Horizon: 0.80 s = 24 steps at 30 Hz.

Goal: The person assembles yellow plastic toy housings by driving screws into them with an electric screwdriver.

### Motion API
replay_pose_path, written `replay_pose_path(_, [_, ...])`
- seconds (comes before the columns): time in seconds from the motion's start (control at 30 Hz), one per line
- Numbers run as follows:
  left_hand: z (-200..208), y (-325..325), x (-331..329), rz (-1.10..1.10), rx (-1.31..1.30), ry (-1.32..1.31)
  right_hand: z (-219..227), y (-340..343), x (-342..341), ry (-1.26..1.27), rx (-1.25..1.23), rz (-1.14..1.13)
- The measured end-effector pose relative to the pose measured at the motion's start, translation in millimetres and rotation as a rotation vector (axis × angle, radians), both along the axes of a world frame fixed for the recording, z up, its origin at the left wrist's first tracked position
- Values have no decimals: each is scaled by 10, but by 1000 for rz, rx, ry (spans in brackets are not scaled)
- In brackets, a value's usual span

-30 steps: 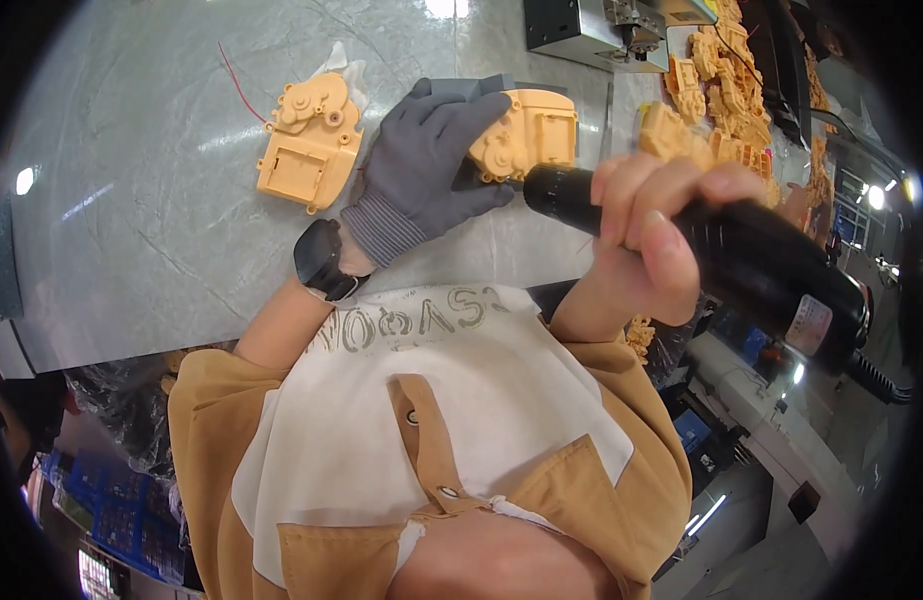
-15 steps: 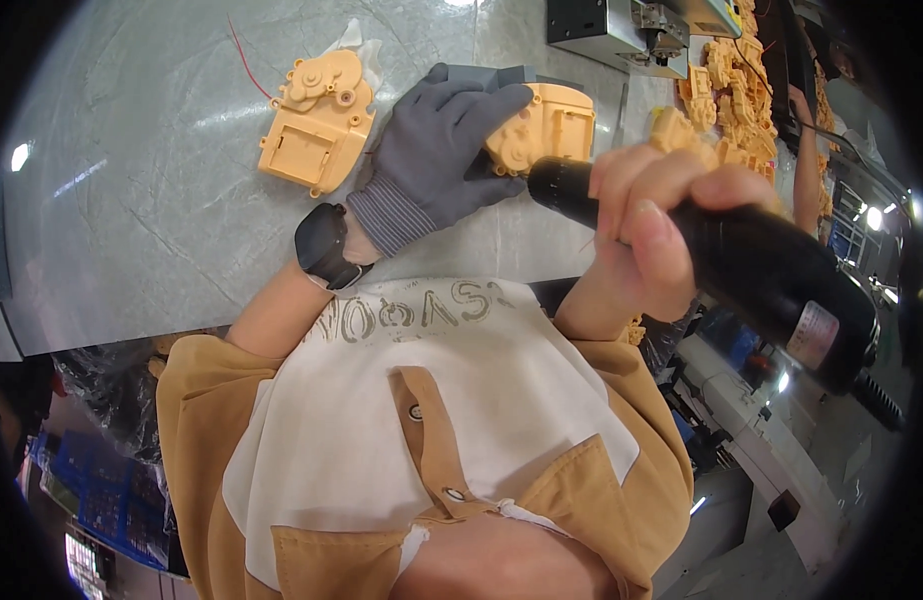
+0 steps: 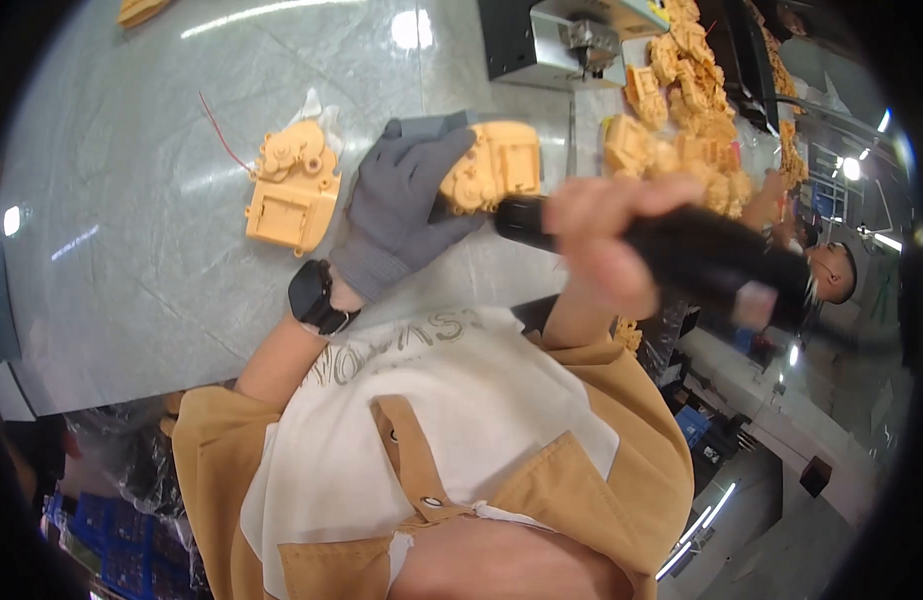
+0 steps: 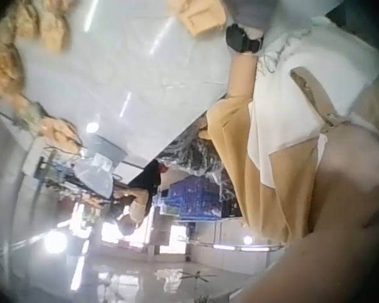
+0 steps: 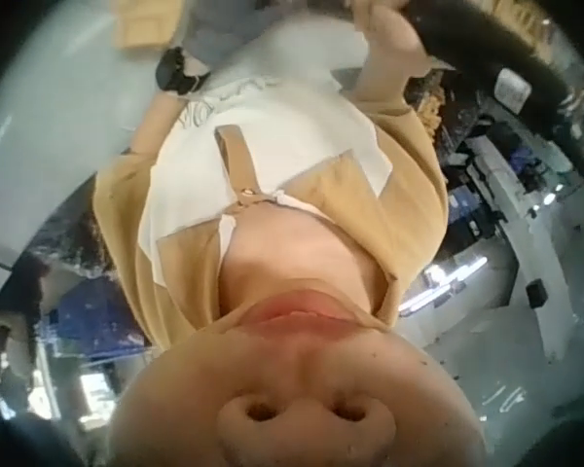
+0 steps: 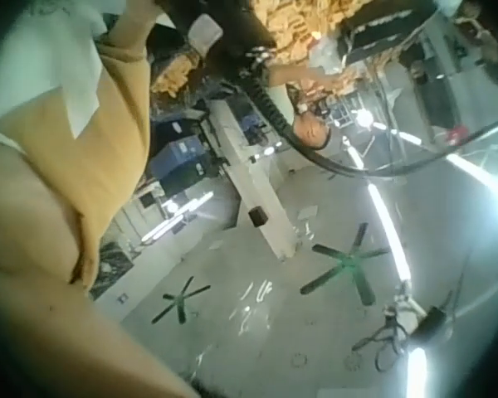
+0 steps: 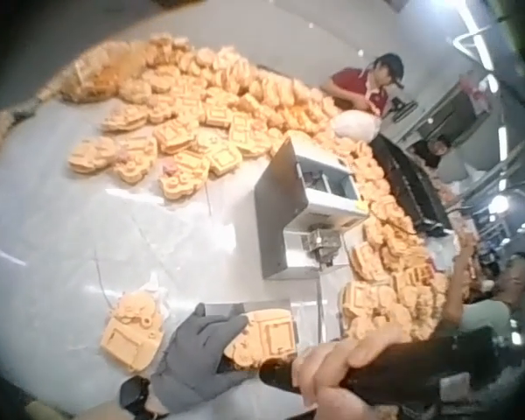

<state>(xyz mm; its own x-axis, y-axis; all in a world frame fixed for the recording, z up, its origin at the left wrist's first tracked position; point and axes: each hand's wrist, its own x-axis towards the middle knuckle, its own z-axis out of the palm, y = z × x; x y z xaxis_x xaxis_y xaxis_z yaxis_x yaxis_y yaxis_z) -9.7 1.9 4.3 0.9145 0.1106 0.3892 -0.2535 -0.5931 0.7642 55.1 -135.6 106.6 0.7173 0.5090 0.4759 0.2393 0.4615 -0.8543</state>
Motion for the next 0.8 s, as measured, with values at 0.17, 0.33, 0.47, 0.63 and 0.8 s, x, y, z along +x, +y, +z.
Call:
replay_pose_path(0.17, [3,-92,-95,-8,-22,41,413,-372,934,131,234,-416])
replay_pose_path(0.33, [8,-40,0,-40,2,65,290,168,1348,-28,-53,-782])
replay_pose_path(0.47, [26,17,41,-28,7,67,240,-59,1289,-90,-208,-525])
replay_pose_path(0.63, [-2,14,69,-37,-43,59,256,-118,374,-75,133,-118])
replay_pose_path(0.8, [18,16,56,3,-90,57,160,210,256,-25,84,-174])
